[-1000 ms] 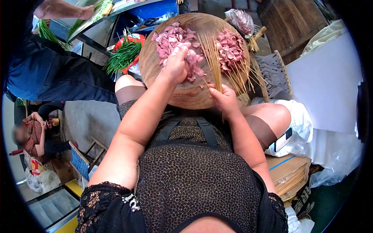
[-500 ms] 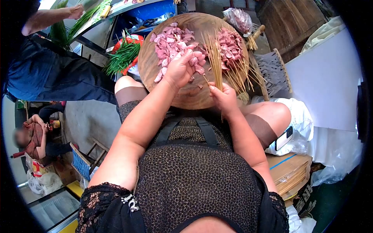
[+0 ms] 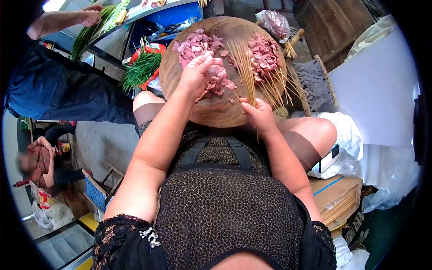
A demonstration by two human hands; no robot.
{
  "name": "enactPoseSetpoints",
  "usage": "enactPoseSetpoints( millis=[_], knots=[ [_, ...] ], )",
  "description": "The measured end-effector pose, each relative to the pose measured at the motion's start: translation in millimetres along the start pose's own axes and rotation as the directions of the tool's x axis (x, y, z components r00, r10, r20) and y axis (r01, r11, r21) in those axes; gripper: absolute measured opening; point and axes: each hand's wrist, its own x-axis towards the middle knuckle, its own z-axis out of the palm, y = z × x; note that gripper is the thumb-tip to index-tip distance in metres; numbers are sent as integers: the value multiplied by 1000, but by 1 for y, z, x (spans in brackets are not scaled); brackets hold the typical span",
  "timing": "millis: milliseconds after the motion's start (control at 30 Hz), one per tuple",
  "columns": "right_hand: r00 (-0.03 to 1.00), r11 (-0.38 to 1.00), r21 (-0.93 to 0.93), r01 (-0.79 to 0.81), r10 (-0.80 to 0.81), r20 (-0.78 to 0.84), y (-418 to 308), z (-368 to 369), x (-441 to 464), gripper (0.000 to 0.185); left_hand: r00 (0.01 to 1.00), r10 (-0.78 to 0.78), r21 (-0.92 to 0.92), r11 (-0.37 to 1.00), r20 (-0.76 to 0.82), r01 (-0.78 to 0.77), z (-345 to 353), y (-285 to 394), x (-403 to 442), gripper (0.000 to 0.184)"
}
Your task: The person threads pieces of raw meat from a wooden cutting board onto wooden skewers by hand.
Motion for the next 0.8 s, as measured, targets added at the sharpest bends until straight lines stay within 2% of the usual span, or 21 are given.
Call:
enactPoseSetpoints(
  millis=[100,167,200,233,300,333,367,400,433,467,500,567,600,633,667,700,733,767,800],
  knots=[
    [1000,999,-34,23,-23,15,-4,1,-5,20,1000,18,22,1000,10,-19,-4,9,4,21],
    [999,999,-37,31,-30,24,-6,3,-11,20,988,38,30,999,-147,-34,-7,19,4,21],
    [999,998,-53,27,-26,24,-7,3,-15,20,966,102,-4,994,-236,-106,-6,24,10,19],
    [1000,997,-70,22,-20,23,-8,2,-20,20,959,154,8,988,-240,-157,-10,29,11,18],
    [1000,999,-43,0,-1,-22,-8,-5,-29,20,943,201,118,977,-265,-175,-14,45,10,29],
    [998,999,-13,-29,28,-64,-8,-6,-33,19,941,226,199,964,-251,-178,-14,50,10,28],
    [997,999,-19,-32,31,-68,-10,-7,-36,19,942,223,192,965,-252,-177,-20,50,9,28],
    [993,999,-3,-46,46,-110,-18,-5,-40,19,971,198,447,887,-131,-120,-31,48,9,25],
    [986,998,15,-60,61,-153,-22,-4,-43,19,990,137,671,736,-17,-90,-40,44,10,22],
    [987,996,4,-85,84,-134,-22,-9,-40,19,994,111,792,606,9,-75,-47,37,11,24],
    [986,997,-1,-82,81,-144,-23,-9,-37,19,996,67,806,586,57,-86,-43,35,6,31],
    [986,1000,-2,-16,15,-164,-25,-3,-30,20,927,249,904,256,280,-342,-60,25,19,32],
    [984,1000,-2,-14,13,-179,-26,0,-28,20,825,377,887,15,421,-461,-49,29,16,27],
    [981,1000,-5,5,-6,-196,-29,3,-26,21,825,369,883,25,428,-470,-36,35,13,27],
    [977,1000,-8,23,-24,-211,-30,7,-25,21,940,210,879,346,268,-328,-24,40,9,27],
    [974,1000,-9,24,-25,-226,-33,12,-24,21,989,-7,790,603,145,-111,-16,43,7,29],
    [974,999,-5,35,-35,-226,-37,18,-23,21,975,-170,723,691,143,14,-12,44,7,37],
    [973,999,-1,49,-48,-224,-40,23,-19,21,937,-335,671,718,103,183,-7,48,6,43],
    [970,998,-1,58,-56,-235,-40,28,-15,21,914,-386,600,763,127,239,-3,49,4,49]
  ],
)
